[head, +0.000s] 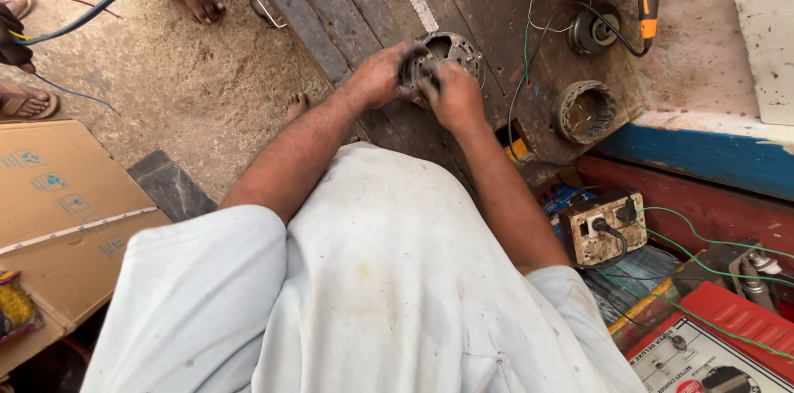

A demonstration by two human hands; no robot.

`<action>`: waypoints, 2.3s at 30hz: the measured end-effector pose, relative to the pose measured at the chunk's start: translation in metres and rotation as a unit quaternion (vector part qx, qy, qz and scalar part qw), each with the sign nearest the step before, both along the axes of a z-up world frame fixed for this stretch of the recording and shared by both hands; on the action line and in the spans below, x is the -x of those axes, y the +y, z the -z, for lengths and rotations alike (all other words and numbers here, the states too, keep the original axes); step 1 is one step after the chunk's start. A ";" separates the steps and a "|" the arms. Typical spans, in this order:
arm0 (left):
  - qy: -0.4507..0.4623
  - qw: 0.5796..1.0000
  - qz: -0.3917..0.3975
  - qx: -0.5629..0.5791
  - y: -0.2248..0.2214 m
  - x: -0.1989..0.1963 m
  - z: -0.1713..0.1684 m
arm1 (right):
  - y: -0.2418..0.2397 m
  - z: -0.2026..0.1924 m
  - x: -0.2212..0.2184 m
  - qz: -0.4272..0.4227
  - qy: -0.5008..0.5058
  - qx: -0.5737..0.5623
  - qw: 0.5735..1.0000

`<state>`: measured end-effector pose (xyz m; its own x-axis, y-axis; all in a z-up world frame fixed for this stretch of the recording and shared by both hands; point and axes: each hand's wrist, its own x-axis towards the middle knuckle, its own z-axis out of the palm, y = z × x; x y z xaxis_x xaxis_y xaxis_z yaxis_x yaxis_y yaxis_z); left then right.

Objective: The recorder is repairing a mechanical alternator on a workbench, using various tools and receiving assistance from another person.

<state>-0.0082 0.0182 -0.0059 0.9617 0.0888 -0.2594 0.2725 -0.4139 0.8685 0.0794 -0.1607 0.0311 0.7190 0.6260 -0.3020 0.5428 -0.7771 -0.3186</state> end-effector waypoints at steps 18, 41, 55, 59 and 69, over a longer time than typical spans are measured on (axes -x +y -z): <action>0.027 0.999 0.011 -0.015 -0.002 0.001 -0.016 | 0.003 -0.005 0.012 -0.007 -0.042 -0.158 0.987; -0.054 0.998 -0.014 -0.022 -0.009 0.002 -0.002 | -0.003 0.008 0.014 -0.057 -0.090 -0.148 0.983; -0.043 0.998 -0.035 -0.039 -0.018 0.009 -0.001 | -0.005 0.001 0.019 -0.035 -0.076 -0.185 0.979; -0.018 0.996 -0.010 -0.082 -0.021 0.002 -0.007 | -0.007 -0.018 0.005 -0.027 -0.096 -0.212 0.972; -0.084 0.959 0.108 -0.248 -0.022 -0.010 -0.014 | -0.067 -0.008 -0.036 0.360 0.392 -0.511 0.675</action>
